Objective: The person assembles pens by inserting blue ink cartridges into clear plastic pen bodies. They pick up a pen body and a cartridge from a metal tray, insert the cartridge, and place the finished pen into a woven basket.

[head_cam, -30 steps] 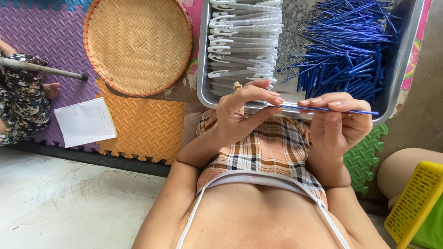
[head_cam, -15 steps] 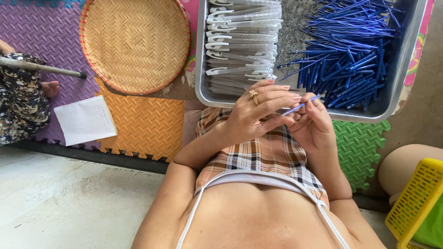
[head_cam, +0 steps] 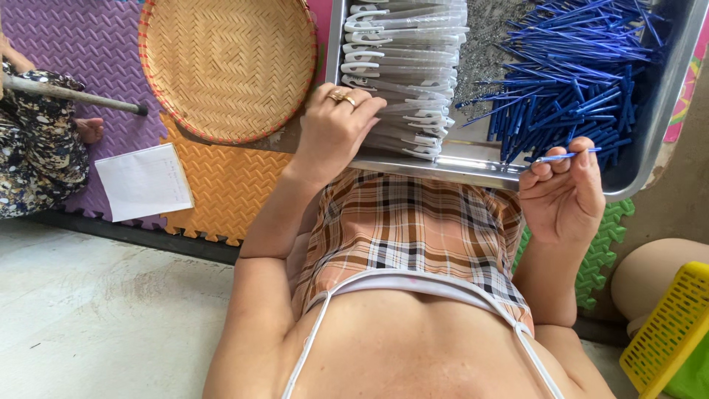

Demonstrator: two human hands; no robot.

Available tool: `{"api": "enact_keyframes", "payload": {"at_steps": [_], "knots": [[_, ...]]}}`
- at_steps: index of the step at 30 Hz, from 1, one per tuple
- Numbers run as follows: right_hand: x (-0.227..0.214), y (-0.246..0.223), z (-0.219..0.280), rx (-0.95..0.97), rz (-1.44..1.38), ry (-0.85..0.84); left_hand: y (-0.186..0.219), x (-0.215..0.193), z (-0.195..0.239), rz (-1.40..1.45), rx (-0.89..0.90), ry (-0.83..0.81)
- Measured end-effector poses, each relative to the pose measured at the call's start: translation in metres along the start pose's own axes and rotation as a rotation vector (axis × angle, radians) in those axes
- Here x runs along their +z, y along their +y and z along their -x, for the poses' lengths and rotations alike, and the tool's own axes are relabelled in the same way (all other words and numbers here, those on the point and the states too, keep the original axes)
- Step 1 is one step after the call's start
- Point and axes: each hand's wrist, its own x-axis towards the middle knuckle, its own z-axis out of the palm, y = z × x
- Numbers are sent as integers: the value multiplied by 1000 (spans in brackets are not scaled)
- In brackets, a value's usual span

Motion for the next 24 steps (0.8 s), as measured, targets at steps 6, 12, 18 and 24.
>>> {"api": "enact_keyframes", "payload": {"at_steps": [6,12,18,24], "knots": [[11,7,-3,-7,44,1,-1,16,8,51,-35,4],[32,15,-4,-133,221,0,32,-32,-7,1347,-416,358],[85,38,-7,-382,478,-76,62,0,-2,2423,-538,422],[104,47,-7,-468,582,-67,75,-1,1,2458,-651,340]]}}
